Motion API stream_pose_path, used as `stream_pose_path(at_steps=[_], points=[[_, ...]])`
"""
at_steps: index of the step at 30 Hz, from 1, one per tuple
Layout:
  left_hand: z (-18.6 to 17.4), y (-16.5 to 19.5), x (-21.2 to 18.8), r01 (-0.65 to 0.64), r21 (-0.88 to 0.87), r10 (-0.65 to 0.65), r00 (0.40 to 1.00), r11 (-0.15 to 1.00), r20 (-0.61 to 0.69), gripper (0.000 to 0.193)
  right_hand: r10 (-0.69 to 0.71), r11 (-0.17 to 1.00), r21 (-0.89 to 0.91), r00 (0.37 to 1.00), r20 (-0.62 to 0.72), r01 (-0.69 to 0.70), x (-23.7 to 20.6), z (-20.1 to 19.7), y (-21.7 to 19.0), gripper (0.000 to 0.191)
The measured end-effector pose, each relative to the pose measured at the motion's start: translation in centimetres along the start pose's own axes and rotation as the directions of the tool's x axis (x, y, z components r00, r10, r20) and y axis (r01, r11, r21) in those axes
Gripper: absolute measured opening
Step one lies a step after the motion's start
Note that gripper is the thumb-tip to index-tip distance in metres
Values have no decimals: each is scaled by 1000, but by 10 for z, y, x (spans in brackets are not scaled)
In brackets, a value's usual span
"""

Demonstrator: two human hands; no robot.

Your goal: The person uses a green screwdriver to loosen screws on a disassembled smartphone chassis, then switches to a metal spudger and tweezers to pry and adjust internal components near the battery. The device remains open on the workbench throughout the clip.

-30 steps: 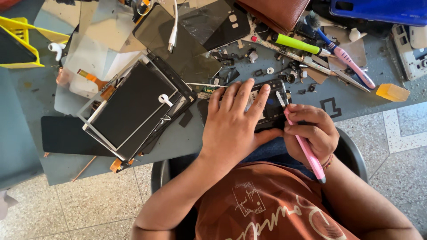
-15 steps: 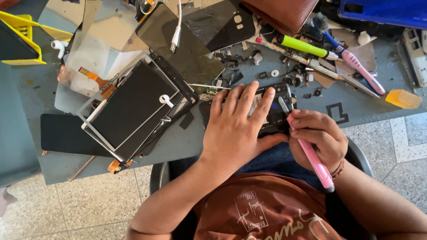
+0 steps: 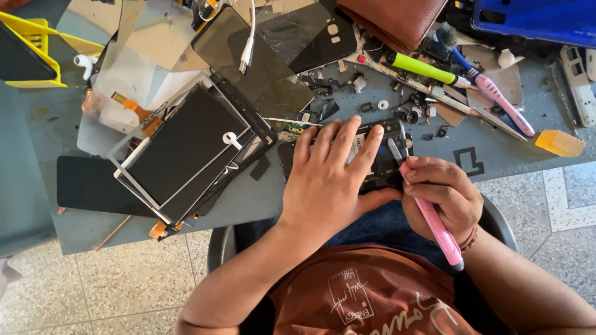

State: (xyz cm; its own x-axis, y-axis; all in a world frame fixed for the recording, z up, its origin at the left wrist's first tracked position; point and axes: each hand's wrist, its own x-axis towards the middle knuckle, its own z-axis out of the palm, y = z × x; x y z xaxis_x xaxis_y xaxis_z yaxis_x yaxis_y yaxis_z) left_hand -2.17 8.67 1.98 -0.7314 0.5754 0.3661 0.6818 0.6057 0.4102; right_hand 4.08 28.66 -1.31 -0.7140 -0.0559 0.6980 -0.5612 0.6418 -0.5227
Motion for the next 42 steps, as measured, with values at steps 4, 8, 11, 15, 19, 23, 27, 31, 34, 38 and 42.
stream_pose_path(at_steps=[4,8,11,15,19,23,27,31,34,38,42], points=[[1,0,-2,9,-19,-9,1000,1000,-5,87,1,1000,-15,1000,-15,-1,-1,1,0,23],[1,0,-1,7,-6,-7,1000,1000,-11,87,4,1000,-5,1000,-10,-4,-1,1,1,22],[1,0,0,7,-15,-7,1000,1000,-14,86,10,1000,11,1000,-12,-10,-1,1,2,22],[1,0,-1,-2,-9,2,1000,1000,-15,86,18,1000,13,1000,-13,-18,-2,-1,2,22],[2,-1,-1,-9,-10,9,1000,1000,-14,85,14,1000,-14,999,43,-14,-3,-5,2,23],[3,-1,-1,-18,-4,18,1000,1000,-12,83,15,1000,-6,997,71,-15,-1,-9,3,24],[3,-2,-1,-19,0,19,1000,1000,-6,81,18,1000,3,995,102,-19,2,-10,3,24],[4,-2,1,-9,-3,9,1000,1000,3,81,47,999,-7,992,115,-46,4,-11,3,23],[4,-1,1,-5,1,5,1000,1000,24,82,78,997,16,992,98,-80,3,-14,4,23],[5,-3,1,-5,-3,6,1000,1000,26,82,106,994,36,994,34,-107,-1,-10,6,22],[7,-3,0,-3,1,3,1000,1000,18,81,74,997,22,997,38,-75,0,-11,6,20]])
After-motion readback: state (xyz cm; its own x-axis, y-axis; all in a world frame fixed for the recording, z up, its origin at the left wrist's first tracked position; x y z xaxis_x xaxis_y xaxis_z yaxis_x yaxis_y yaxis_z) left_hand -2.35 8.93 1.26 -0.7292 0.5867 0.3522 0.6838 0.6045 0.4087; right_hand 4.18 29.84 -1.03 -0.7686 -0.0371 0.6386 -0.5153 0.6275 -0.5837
